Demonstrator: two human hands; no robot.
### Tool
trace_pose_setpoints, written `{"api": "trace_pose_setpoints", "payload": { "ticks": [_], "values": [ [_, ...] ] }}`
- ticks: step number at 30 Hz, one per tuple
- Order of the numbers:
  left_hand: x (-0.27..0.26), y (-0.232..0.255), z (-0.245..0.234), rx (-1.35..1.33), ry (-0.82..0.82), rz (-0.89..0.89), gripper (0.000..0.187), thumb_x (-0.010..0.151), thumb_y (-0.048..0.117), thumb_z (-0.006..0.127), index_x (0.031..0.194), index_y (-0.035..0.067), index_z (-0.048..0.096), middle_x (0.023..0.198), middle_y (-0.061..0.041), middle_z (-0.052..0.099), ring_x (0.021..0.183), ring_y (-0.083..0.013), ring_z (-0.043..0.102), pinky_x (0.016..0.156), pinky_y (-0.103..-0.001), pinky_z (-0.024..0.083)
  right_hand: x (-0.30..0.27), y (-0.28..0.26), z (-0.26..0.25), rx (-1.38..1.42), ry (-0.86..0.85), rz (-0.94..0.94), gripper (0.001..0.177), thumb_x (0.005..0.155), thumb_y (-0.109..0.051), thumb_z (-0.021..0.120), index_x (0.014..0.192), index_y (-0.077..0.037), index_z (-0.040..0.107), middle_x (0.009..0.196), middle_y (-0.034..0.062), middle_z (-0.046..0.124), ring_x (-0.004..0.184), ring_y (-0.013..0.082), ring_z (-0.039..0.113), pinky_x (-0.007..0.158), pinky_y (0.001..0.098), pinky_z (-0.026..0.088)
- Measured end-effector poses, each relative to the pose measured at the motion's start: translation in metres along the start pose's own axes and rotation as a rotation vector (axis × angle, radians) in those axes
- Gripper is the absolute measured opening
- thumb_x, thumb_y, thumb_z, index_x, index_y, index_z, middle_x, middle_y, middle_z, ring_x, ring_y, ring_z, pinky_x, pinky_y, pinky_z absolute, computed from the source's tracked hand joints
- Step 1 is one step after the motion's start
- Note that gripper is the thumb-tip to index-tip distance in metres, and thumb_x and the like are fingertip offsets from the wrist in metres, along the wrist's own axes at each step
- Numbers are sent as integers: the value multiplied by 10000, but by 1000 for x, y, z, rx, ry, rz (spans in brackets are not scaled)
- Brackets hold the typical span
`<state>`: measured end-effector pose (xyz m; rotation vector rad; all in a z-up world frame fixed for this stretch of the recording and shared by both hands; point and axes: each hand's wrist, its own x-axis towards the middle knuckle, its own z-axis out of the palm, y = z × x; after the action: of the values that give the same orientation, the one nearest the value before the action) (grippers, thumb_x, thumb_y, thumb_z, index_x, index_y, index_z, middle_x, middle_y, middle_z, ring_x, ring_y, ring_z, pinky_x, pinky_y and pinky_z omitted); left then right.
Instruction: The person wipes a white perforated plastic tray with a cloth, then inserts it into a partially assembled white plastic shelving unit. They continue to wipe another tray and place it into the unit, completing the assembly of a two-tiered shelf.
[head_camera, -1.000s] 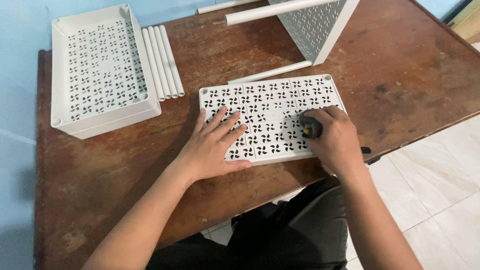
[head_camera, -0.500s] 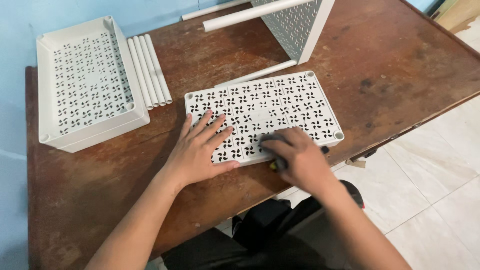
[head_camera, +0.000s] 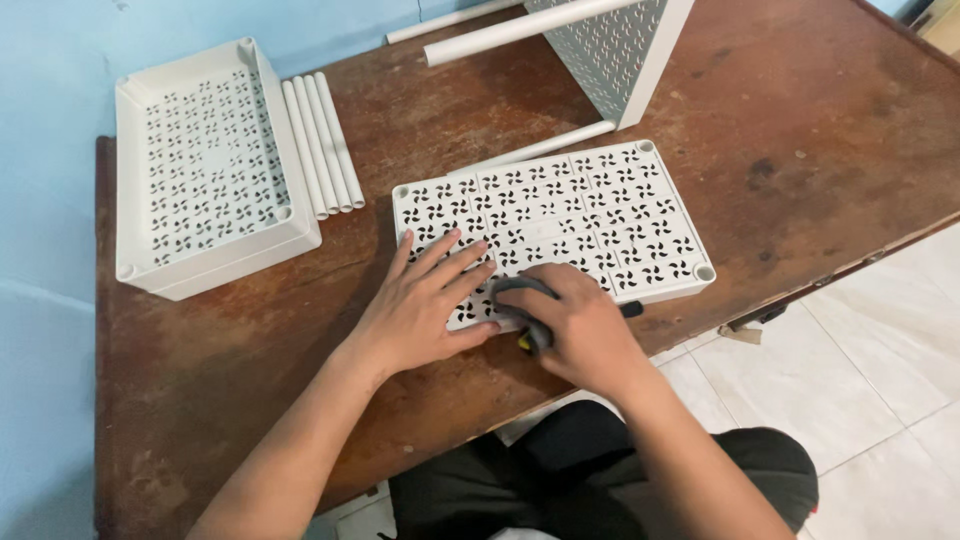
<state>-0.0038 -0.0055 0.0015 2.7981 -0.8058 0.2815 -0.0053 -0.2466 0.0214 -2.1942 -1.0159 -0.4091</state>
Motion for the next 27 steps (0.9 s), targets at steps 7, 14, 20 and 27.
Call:
{"api": "trace_pose_setpoints", "payload": {
  "ticks": [7,14,20,27],
  "values": [
    [28,5,-15,223,-185,82,519,975,578,559,1288,169,630,1552,-56,465,1502,-305,342,1217,-645,196,-42,55,-78,-324,179,273,523,592,36,774,1092,-118,754,1101,106,675,1021,360,620,885,451,533],
    [104,31,-12,-59,-210,323,661,883,571,622,1417,184,576,1623,-145,358,1471,-451,279,1123,-708,237,-46,44,-44,-353,291,278,550,591,34,768,1122,-109,744,1131,126,674,1044,366,621,907,463,530],
    [133,44,-17,-91,-480,201,693,816,523,754,1425,258,559,1614,-52,347,1492,-385,256,1198,-491,288,-51,62,-69,-252,196,237,586,554,53,737,1111,-125,757,1117,118,695,1032,354,639,898,446,550],
    [146,52,-30,-28,-587,165,792,753,535,805,1459,272,562,1591,-17,367,1488,-322,276,1224,-477,228,-47,77,-83,-417,254,382,452,621,6,782,1051,-132,771,1009,95,708,964,339,653,845,441,551]
  ]
}}
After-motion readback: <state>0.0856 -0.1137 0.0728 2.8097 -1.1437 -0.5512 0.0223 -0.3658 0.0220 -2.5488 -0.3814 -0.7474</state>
